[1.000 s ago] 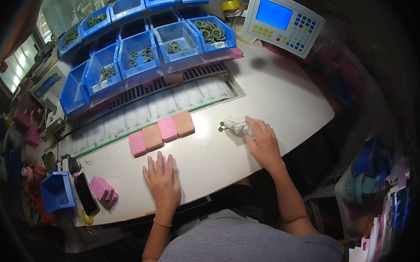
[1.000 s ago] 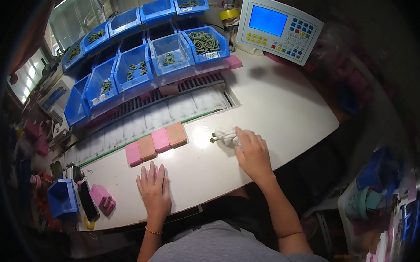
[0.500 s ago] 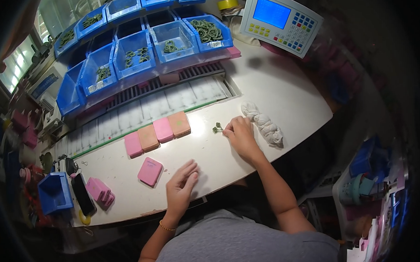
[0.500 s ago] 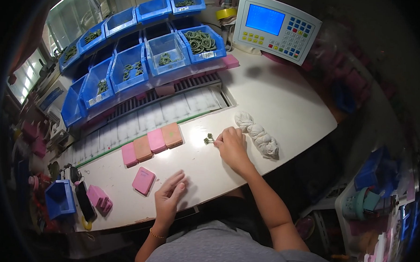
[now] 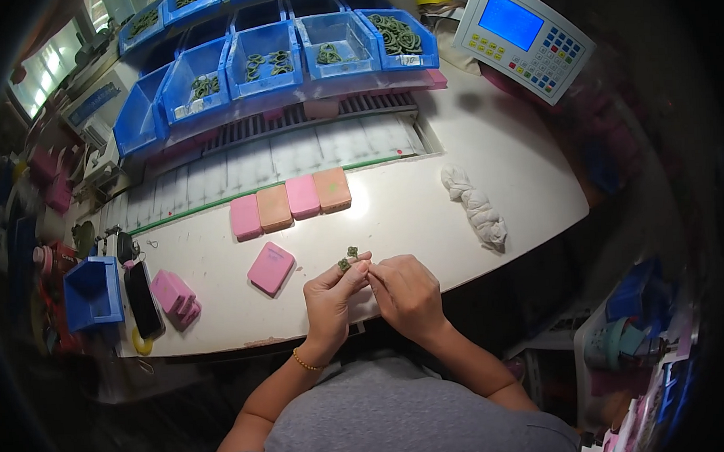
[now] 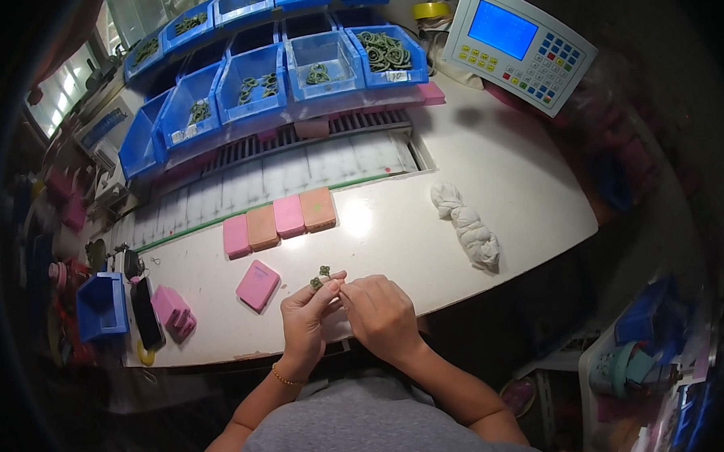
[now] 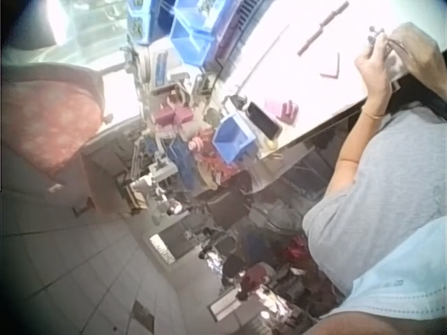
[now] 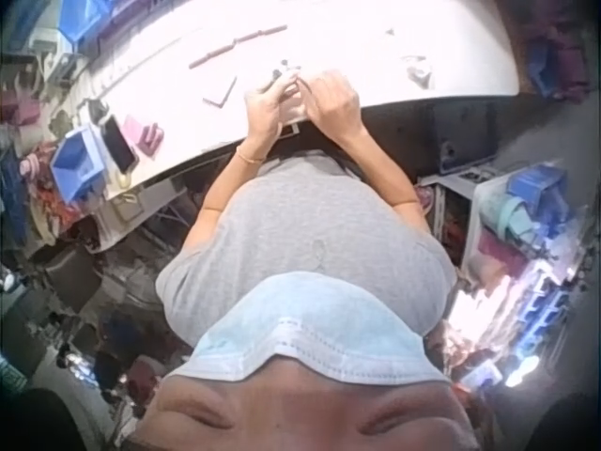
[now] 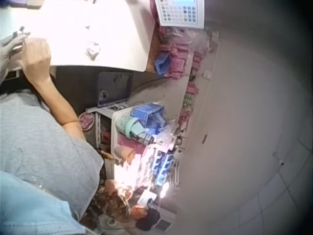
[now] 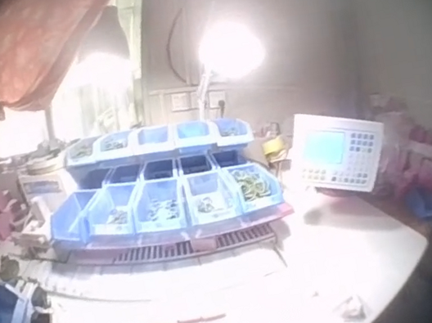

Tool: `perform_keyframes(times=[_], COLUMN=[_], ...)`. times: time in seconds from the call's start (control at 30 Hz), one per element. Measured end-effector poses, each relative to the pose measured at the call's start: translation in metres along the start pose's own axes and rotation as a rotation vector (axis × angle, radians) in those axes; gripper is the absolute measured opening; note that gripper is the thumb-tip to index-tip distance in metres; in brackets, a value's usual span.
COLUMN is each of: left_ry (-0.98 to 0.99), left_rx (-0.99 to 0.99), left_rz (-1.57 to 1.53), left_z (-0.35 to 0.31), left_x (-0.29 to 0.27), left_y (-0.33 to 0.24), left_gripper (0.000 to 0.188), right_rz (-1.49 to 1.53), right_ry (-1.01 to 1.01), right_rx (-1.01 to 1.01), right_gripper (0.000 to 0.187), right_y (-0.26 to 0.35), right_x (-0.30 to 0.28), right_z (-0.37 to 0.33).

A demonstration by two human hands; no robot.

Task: The person is assembling small green and blue floral components into a pink mold/base.

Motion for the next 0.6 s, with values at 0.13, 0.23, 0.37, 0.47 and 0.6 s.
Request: perform_keyframes(times=[0.13,0.23,0.37,0.47,0.6], left_ry=[0.048,0.045,0.043,0.033,0.032], left_rx=[0.132,0.103,0.145,0.19,0.151], left_rz=[0.073,0.039,0.074,0.134,0.131], left_z=[-0.003,-0.005,-0.008,-0.009,-0.01], left_x=[-0.001,-0.001,0.001,0.002,0.001], left_y=[-0.005,-0.005,-0.006,-0.007,-0.01], left_gripper=[0.022,0.02,0.02,0.021,0.022], right_rz=[-0.028,0.01,0.079,0.507,1.352], right_ry=[-0.004,0.003,0.02,0.111,0.348], right_rx=[0.004,0.068,0.189,0.534,1.098], right_gripper=[0.015,0.012,0.007,0.014,0.02], right_y=[0.005,0.005,0.009,0.005,0.005], right_x=[0.006,0.009,0.014,0.023,0.033], right_z=[-0.002,-0.005,-0.011,-0.019,-0.039])
Point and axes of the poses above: each hand's wrist, its own z-axis towards the middle knuckle, its own x-axis out of the palm, y = z × x, the point moved 3 cm from there along z, towards the middle knuckle, and after that the axes turned 7 degrees about -z, right-handed, at the moved point
